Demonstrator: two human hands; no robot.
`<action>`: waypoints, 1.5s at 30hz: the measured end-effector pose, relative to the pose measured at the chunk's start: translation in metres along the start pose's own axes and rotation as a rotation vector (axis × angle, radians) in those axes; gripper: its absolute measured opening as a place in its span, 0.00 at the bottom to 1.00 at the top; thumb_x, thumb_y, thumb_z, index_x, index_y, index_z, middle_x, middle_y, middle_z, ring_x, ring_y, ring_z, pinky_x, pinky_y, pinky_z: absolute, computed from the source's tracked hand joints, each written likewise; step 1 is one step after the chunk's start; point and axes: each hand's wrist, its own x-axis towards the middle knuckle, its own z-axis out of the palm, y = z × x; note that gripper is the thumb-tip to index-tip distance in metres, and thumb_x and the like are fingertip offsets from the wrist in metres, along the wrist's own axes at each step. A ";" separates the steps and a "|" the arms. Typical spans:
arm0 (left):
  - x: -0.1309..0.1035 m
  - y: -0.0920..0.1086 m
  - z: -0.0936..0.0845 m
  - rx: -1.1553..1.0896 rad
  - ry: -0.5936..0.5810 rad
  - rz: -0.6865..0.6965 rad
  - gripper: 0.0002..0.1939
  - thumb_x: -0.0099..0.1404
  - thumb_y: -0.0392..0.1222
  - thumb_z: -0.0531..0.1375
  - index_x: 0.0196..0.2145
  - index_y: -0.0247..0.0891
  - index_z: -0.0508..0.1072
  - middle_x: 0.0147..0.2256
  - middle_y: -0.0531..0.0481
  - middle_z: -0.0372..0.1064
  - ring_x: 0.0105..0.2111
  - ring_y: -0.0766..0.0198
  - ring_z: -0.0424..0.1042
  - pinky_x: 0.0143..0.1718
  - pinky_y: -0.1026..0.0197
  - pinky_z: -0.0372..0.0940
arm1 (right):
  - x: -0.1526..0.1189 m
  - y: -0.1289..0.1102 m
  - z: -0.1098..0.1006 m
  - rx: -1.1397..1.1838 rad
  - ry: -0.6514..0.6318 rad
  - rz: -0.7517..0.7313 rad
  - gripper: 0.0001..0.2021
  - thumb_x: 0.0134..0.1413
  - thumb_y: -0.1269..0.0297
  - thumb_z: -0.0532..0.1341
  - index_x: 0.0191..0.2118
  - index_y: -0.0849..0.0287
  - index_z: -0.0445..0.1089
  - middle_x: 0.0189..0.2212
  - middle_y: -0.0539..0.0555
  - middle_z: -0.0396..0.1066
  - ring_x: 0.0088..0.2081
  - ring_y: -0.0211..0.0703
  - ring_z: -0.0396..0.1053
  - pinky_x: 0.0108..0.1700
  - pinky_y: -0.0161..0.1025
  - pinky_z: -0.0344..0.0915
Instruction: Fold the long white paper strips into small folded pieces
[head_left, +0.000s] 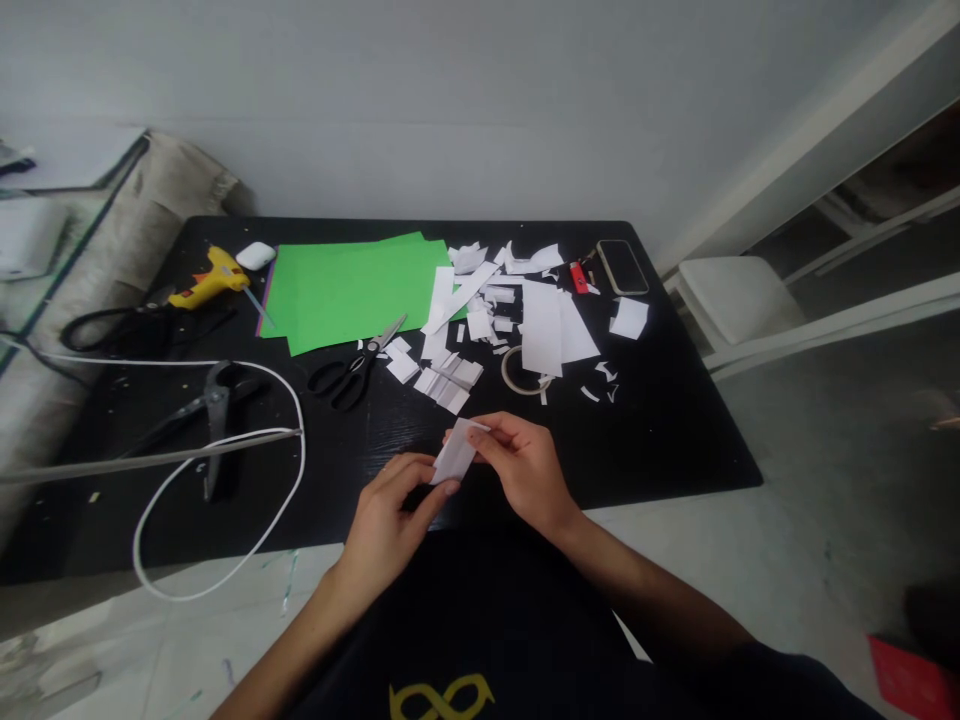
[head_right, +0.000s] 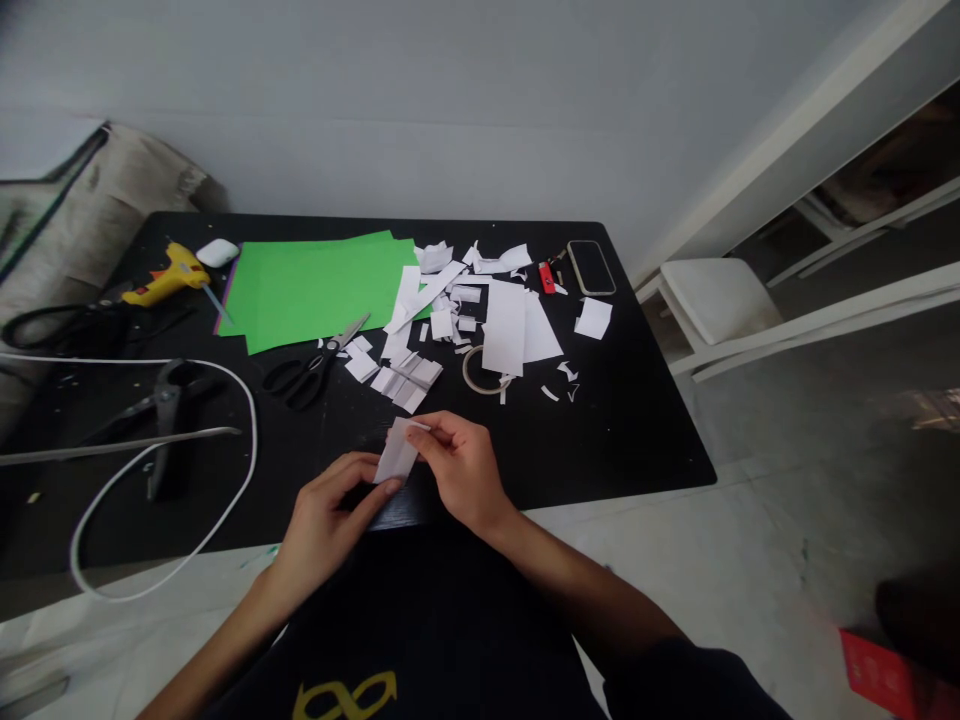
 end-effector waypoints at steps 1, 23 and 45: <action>0.000 0.000 0.000 0.010 0.001 -0.004 0.06 0.72 0.44 0.63 0.38 0.41 0.77 0.41 0.47 0.77 0.42 0.58 0.76 0.45 0.56 0.69 | 0.000 0.000 0.000 0.006 0.002 -0.006 0.12 0.58 0.54 0.70 0.40 0.57 0.80 0.39 0.56 0.84 0.42 0.52 0.83 0.51 0.50 0.78; 0.002 0.002 -0.001 0.011 -0.067 -0.081 0.15 0.73 0.48 0.61 0.31 0.38 0.75 0.28 0.52 0.69 0.27 0.65 0.68 0.28 0.64 0.60 | 0.002 -0.003 0.008 -0.147 -0.010 -0.092 0.10 0.61 0.54 0.68 0.41 0.54 0.79 0.41 0.56 0.84 0.45 0.53 0.82 0.50 0.49 0.77; 0.001 -0.007 -0.005 -0.127 -0.144 -0.039 0.16 0.76 0.46 0.56 0.38 0.41 0.82 0.31 0.48 0.76 0.31 0.61 0.74 0.33 0.60 0.65 | 0.001 0.002 0.005 -0.058 -0.029 -0.022 0.09 0.59 0.55 0.70 0.40 0.55 0.80 0.39 0.56 0.84 0.44 0.53 0.83 0.51 0.49 0.78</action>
